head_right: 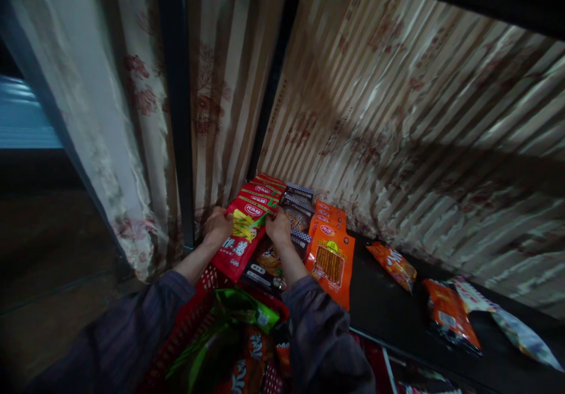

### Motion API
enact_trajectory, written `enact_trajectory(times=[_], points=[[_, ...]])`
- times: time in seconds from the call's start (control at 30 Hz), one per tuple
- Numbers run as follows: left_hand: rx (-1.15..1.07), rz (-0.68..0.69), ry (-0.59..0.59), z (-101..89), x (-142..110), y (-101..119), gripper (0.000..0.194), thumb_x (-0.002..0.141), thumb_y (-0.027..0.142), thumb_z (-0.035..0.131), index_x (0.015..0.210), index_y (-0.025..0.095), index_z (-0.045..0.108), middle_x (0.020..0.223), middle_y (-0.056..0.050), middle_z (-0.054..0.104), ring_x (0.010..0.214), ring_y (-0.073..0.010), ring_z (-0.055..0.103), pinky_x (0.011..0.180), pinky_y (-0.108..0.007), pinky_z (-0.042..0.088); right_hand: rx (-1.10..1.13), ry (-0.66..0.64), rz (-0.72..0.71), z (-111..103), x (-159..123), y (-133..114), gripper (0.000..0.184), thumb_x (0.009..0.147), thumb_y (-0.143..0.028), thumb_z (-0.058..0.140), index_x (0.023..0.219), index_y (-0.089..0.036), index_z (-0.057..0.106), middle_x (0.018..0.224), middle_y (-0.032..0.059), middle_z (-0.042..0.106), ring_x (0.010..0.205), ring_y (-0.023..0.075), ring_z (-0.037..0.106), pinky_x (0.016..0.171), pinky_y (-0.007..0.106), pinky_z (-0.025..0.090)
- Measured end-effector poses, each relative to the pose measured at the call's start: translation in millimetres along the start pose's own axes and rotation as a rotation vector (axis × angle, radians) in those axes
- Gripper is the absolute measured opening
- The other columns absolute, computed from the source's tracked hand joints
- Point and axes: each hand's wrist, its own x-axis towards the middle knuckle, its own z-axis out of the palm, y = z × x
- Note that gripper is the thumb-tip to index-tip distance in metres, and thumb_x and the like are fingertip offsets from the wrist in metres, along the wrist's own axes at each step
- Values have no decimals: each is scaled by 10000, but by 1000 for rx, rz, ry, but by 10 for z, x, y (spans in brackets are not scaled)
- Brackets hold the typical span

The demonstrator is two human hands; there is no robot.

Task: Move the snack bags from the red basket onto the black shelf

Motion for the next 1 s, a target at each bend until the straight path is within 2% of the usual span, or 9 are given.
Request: enact_trajectory(times=[0.2, 0.37, 0.53, 0.7, 0.87, 1.0], points=[[22, 108, 42, 44, 51, -1, 278, 918, 183, 481, 1179, 169, 574, 1148, -121, 706, 1103, -221, 653, 906, -306, 478, -33, -26, 80, 19, 76, -64, 357, 845, -200, 588, 1198, -162, 623, 1124, 120, 724, 1063, 248, 675, 917, 342, 506], [120, 118, 21, 35, 90, 9, 264, 924, 225, 459, 1131, 208, 621, 1106, -111, 715, 1064, -248, 661, 844, -325, 495, -41, -16, 23, 37, 67, -32, 325, 829, -183, 600, 1150, -184, 647, 1089, 94, 735, 1050, 226, 680, 927, 315, 498], [165, 145, 44, -16, 5, 18, 317, 937, 218, 425, 1209, 173, 581, 1112, -132, 707, 1055, -257, 658, 843, -337, 496, -61, -23, -40, 27, 53, -35, 329, 834, -147, 576, 1154, -155, 650, 1118, 116, 721, 1061, 226, 669, 952, 325, 487], [203, 235, 114, -36, -36, -15, 332, 927, 168, 410, 1214, 154, 575, 1185, -119, 679, 1137, -246, 603, 935, -326, 458, -78, 85, -114, 63, 70, -59, 306, 805, -88, 548, 1081, -116, 675, 1165, 145, 679, 1098, 229, 631, 997, 332, 466], [282, 282, 109, -10, -34, -53, 361, 909, 126, 379, 1187, 128, 609, 1193, -142, 663, 1115, -254, 598, 953, -344, 456, -82, 79, -59, 120, 55, -95, 333, 798, -88, 542, 1098, -128, 679, 1206, 153, 632, 1102, 240, 629, 991, 333, 480], [299, 382, 151, 19, -164, -106, 393, 924, 185, 374, 1224, 104, 615, 1370, -172, 555, 1185, -291, 561, 987, -386, 450, -23, 59, -57, 121, 75, -102, 329, 792, -91, 546, 1080, -162, 688, 1244, 124, 604, 1114, 228, 617, 1018, 327, 469]])
